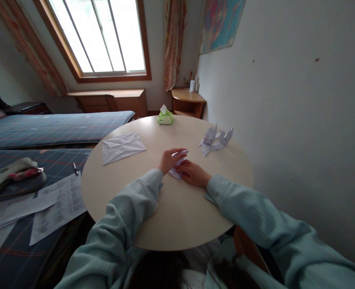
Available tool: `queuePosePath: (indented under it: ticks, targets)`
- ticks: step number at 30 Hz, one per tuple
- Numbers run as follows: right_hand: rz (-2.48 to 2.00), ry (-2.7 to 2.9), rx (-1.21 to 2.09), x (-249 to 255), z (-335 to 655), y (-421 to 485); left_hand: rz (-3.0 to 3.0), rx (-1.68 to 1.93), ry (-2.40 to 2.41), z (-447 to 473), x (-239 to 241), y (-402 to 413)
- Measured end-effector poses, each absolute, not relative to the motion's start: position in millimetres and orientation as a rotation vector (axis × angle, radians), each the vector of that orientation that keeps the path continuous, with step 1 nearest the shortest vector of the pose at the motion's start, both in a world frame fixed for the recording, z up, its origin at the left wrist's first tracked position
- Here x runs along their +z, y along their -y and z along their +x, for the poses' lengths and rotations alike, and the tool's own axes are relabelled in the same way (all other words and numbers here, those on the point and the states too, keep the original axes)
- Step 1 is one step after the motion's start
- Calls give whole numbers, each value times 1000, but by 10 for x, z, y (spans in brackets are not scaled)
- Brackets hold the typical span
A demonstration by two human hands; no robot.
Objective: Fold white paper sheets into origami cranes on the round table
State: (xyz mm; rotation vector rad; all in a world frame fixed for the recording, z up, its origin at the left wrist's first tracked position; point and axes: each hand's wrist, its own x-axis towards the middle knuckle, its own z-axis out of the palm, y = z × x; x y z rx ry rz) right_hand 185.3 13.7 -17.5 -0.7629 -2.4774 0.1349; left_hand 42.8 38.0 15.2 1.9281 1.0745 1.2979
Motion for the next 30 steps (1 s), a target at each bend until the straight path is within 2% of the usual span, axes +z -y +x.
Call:
queuePosePath:
  ticks: [5, 14, 20, 24, 30]
  targets:
    - [-802, 2479, 174, -150, 1843, -112, 1816, 1318, -1262, 428, 148, -391]
    - [-785, 2494, 168, -155, 1831, -116, 1854, 1368, -1275, 395, 109, -434]
    - [-769, 2504, 163, -151, 1843, -113, 2198, 1124, -1171, 80, -90, -458]
    - [-788, 2516, 169, -143, 1863, -116, 2184, 994, -1419, -130, -238, -473]
    - [-775, 2523, 170, -167, 1884, -136, 2238, 910, -1560, -86, -176, -459]
